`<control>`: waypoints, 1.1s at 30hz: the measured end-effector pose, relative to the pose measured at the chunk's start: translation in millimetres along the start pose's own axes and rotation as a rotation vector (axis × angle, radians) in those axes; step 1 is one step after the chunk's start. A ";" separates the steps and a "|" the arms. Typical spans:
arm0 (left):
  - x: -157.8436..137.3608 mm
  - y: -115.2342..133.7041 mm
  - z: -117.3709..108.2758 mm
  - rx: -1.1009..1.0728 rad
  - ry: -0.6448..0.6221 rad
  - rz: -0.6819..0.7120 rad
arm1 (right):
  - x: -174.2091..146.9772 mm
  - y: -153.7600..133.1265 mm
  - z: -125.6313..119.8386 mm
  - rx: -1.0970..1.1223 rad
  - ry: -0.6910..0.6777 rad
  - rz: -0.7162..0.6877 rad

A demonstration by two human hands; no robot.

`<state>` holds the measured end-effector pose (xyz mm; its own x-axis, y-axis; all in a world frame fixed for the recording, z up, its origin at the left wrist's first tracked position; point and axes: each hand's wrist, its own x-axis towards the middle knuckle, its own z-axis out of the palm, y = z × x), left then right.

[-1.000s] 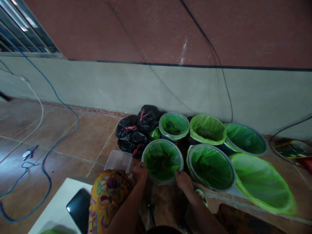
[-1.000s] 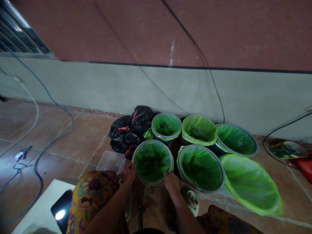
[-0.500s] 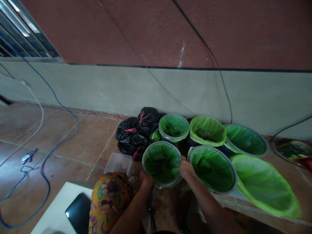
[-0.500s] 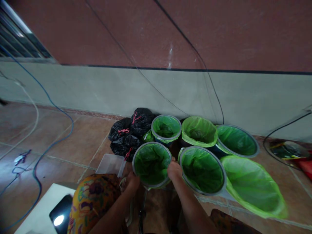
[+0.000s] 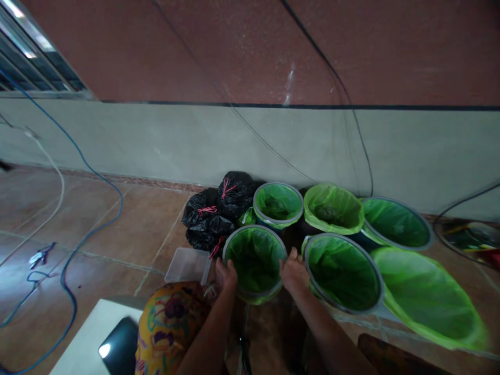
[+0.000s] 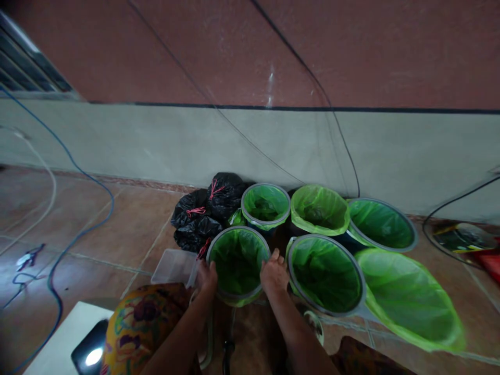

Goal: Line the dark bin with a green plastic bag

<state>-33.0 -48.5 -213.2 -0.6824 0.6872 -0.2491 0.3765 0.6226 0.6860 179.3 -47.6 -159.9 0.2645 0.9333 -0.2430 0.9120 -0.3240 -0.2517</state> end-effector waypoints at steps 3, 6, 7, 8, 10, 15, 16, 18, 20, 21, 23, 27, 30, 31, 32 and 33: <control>-10.8 -5.8 9.5 0.019 -0.008 -0.046 | 26.7 -2.7 17.9 0.073 0.086 -0.157; -16.7 -10.5 16.7 0.006 0.002 -0.033 | 37.5 2.9 45.2 0.094 0.091 -0.209; -18.3 -12.2 18.3 -0.002 0.012 -0.007 | 38.3 5.6 53.4 0.097 0.103 -0.208; -20.1 -13.8 19.4 -0.009 0.025 0.023 | 38.3 8.2 60.4 0.099 0.120 -0.205; -23.8 -16.5 20.7 -0.011 0.050 0.067 | 38.0 11.7 70.3 0.101 0.147 -0.196; -26.5 -13.1 17.3 0.045 0.027 0.020 | 40.2 10.0 72.1 0.123 0.118 -0.151; -23.9 -9.7 15.6 0.060 -0.002 0.007 | 39.7 8.9 69.7 0.144 0.102 -0.133; -14.9 0.0 11.6 0.071 -0.073 0.014 | 35.3 6.8 62.8 0.183 0.078 -0.088; -3.2 12.2 7.5 0.059 -0.127 0.052 | 25.6 4.3 53.5 0.171 0.099 -0.026; 2.2 18.6 5.6 0.054 -0.138 0.067 | 19.5 2.3 48.2 0.140 0.132 0.000; 9.6 30.4 2.5 0.066 -0.126 0.074 | 8.0 -4.5 37.3 0.064 0.202 -0.002; 5.8 44.2 1.8 0.170 -0.063 0.062 | 8.2 -30.7 25.2 0.090 -0.060 -0.297; -3.2 44.3 5.9 0.242 -0.106 -0.002 | 33.4 -51.0 33.4 0.176 -0.457 -0.353; -5.0 42.8 7.7 0.257 -0.123 -0.020 | 44.0 -55.5 39.1 0.183 -0.533 -0.327; -5.9 40.8 9.7 0.265 -0.135 -0.028 | 54.7 -58.5 45.8 0.184 -0.575 -0.304; -6.0 38.5 11.7 0.267 -0.139 -0.029 | 65.0 -60.2 53.0 0.185 -0.587 -0.291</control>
<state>-7.0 -24.2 -193.2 -0.6098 0.7008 -0.3700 0.5219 0.7065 0.4780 124.9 24.3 -210.2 -0.2453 0.7644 -0.5963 0.8379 -0.1422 -0.5269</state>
